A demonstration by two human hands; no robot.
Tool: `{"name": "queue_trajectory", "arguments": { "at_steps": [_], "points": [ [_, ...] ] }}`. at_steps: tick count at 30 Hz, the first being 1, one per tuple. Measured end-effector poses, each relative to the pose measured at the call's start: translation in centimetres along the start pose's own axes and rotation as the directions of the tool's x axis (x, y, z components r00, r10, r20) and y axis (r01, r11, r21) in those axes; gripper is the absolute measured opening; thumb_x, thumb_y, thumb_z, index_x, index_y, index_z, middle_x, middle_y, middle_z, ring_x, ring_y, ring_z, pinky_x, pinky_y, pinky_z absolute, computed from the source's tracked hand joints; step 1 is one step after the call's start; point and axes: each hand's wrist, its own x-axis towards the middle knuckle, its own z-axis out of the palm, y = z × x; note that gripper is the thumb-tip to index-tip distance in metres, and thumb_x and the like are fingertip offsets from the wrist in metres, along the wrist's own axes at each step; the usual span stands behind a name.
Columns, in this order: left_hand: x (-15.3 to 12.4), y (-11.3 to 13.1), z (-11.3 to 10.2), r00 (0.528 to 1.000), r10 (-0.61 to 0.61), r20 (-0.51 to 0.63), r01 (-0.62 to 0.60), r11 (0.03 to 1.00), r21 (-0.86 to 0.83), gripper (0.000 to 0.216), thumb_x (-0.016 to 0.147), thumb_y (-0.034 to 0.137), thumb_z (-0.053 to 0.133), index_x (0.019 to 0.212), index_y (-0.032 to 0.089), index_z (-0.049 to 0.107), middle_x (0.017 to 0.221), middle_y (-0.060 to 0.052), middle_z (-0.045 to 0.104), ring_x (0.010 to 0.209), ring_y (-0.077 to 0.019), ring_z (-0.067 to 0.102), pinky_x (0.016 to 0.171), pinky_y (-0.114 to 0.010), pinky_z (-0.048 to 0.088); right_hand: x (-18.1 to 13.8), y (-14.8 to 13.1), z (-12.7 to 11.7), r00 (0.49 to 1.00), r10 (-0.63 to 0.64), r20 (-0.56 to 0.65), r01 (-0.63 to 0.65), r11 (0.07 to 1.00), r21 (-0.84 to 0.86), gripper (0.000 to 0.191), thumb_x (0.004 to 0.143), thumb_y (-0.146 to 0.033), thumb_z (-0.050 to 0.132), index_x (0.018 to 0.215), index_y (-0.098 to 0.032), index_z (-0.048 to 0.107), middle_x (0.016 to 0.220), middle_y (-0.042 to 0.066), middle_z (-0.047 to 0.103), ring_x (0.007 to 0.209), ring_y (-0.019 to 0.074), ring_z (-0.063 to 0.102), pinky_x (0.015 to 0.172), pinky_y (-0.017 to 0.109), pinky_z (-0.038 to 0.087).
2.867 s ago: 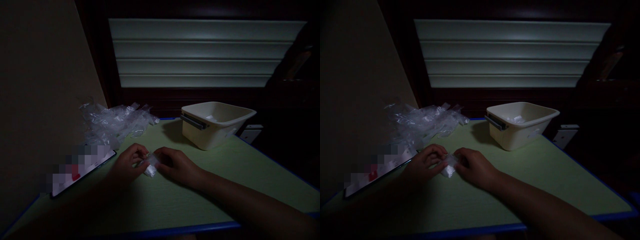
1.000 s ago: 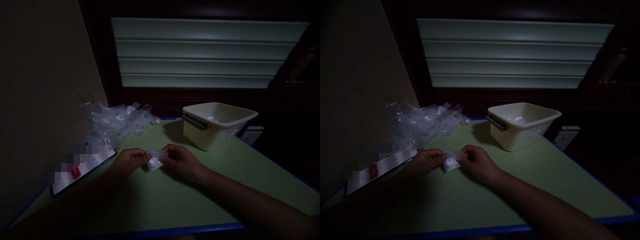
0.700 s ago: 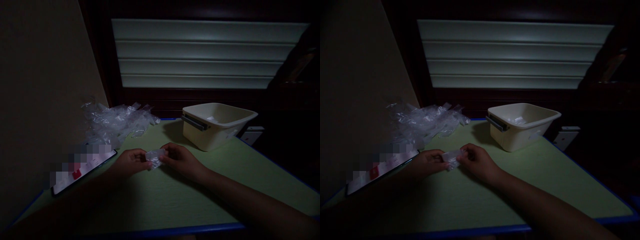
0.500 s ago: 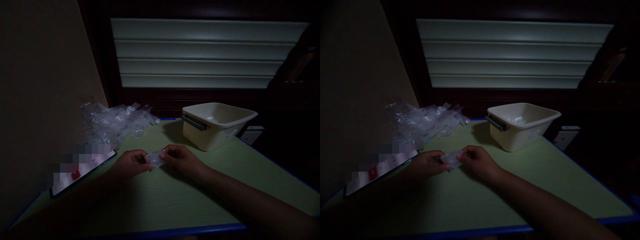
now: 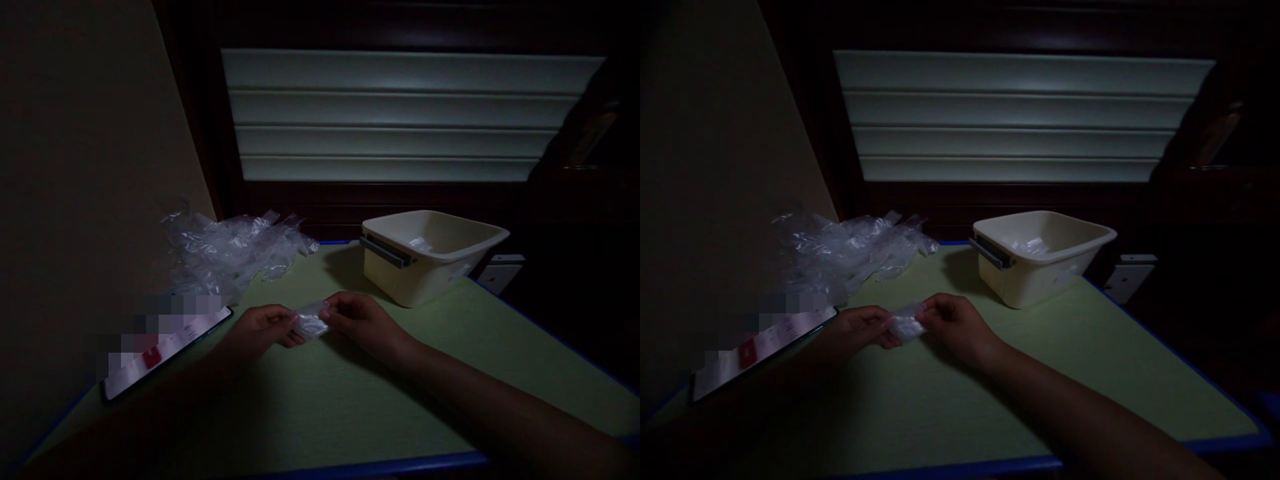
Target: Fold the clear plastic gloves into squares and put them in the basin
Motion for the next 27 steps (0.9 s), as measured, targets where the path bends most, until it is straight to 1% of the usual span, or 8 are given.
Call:
{"name": "queue_trajectory", "arguments": {
  "at_steps": [4, 8, 12, 15, 17, 19, 24, 27],
  "points": [
    [0.1, -0.5, -0.1, 1.000, 0.018, 0.015, -0.018, 0.999, 0.034, 0.036, 0.077, 0.046, 0.054, 0.081, 0.012, 0.063, 0.069, -0.008, 0.068, 0.064, -0.0178, 0.064, 0.064, -0.029, 0.051, -0.1, -0.3, 0.1, 0.999, -0.050, -0.014, 0.048, 0.993, -0.103, 0.022, 0.080, -0.035, 0.053, 0.076, -0.014, 0.058, 0.062, 0.000, 0.055, 0.053, 0.0099, 0.047, 0.050, 0.023, 0.038],
    [0.3, -1.1, 0.1, 0.998, 0.059, 0.007, -0.060, 0.994, 0.095, 0.038, 0.079, 0.048, 0.050, 0.079, 0.012, 0.061, 0.067, -0.007, 0.067, 0.060, -0.0166, 0.063, 0.059, -0.028, 0.051, -0.3, -1.1, 0.2, 0.988, -0.144, -0.047, 0.129, 0.963, -0.238, 0.014, 0.082, -0.026, 0.051, 0.076, -0.015, 0.059, 0.070, 0.003, 0.059, 0.065, 0.0145, 0.052, 0.062, 0.027, 0.040],
    [0.3, -1.3, 0.5, 0.992, 0.126, -0.030, -0.117, 0.973, 0.200, 0.035, 0.082, 0.043, 0.043, 0.079, 0.013, 0.059, 0.071, -0.006, 0.067, 0.062, -0.0158, 0.062, 0.058, -0.026, 0.050, -0.7, -1.8, -0.4, 0.950, -0.307, -0.050, 0.251, 0.852, -0.459, 0.012, 0.084, -0.020, 0.048, 0.080, -0.017, 0.060, 0.074, 0.004, 0.059, 0.066, 0.0152, 0.051, 0.064, 0.029, 0.040],
    [0.2, -1.2, 0.7, 0.975, 0.211, -0.070, -0.175, 0.924, 0.340, 0.028, 0.084, 0.037, 0.043, 0.081, 0.014, 0.059, 0.077, -0.005, 0.065, 0.072, -0.0173, 0.061, 0.066, -0.027, 0.048, -0.7, -2.1, -1.2, 0.866, -0.500, 0.001, 0.382, 0.662, -0.645, 0.017, 0.087, -0.016, 0.042, 0.087, -0.016, 0.058, 0.076, 0.007, 0.058, 0.067, 0.0164, 0.053, 0.061, 0.028, 0.042],
    [0.3, -1.1, 0.9, 0.956, 0.285, -0.069, -0.226, 0.867, 0.445, 0.025, 0.086, 0.033, 0.043, 0.080, 0.015, 0.060, 0.078, -0.004, 0.063, 0.077, -0.0179, 0.059, 0.071, -0.027, 0.046, -0.7, -2.4, -1.9, 0.783, -0.623, 0.007, 0.440, 0.545, -0.714, 0.018, 0.087, -0.014, 0.040, 0.092, -0.015, 0.057, 0.078, 0.009, 0.059, 0.070, 0.0177, 0.054, 0.061, 0.029, 0.043],
    [0.7, -0.8, 1.4, 0.934, 0.355, -0.034, -0.284, 0.797, 0.533, 0.024, 0.087, 0.029, 0.041, 0.078, 0.016, 0.059, 0.079, -0.003, 0.060, 0.078, -0.0171, 0.058, 0.073, -0.027, 0.045, -0.7, -2.8, -2.6, 0.704, -0.710, -0.030, 0.446, 0.474, -0.759, 0.017, 0.087, -0.013, 0.040, 0.095, -0.016, 0.056, 0.078, 0.009, 0.059, 0.070, 0.0181, 0.055, 0.061, 0.028, 0.044],
    [3.3, -0.2, 4.5, 0.886, 0.460, 0.062, -0.368, 0.614, 0.698, 0.018, 0.086, 0.022, 0.042, 0.088, 0.016, 0.059, 0.091, -0.007, 0.060, 0.090, -0.0209, 0.055, 0.084, -0.036, 0.043, -1.0, -4.6, -5.1, 0.599, -0.782, -0.174, 0.357, 0.455, -0.816, 0.018, 0.086, -0.012, 0.041, 0.098, -0.019, 0.053, 0.084, 0.009, 0.060, 0.078, 0.0198, 0.055, 0.068, 0.032, 0.044],
    [5.1, -0.3, 6.7, 0.865, 0.494, 0.091, -0.376, 0.516, 0.769, 0.023, 0.083, 0.021, 0.047, 0.101, 0.012, 0.058, 0.113, -0.014, 0.056, 0.109, -0.0289, 0.047, 0.095, -0.049, 0.035, -1.2, -5.8, -7.9, 0.581, -0.720, -0.379, 0.189, 0.573, -0.798, 0.013, 0.086, -0.019, 0.043, 0.091, -0.020, 0.055, 0.083, 0.008, 0.060, 0.080, 0.0214, 0.056, 0.073, 0.035, 0.043]
  ]
}}
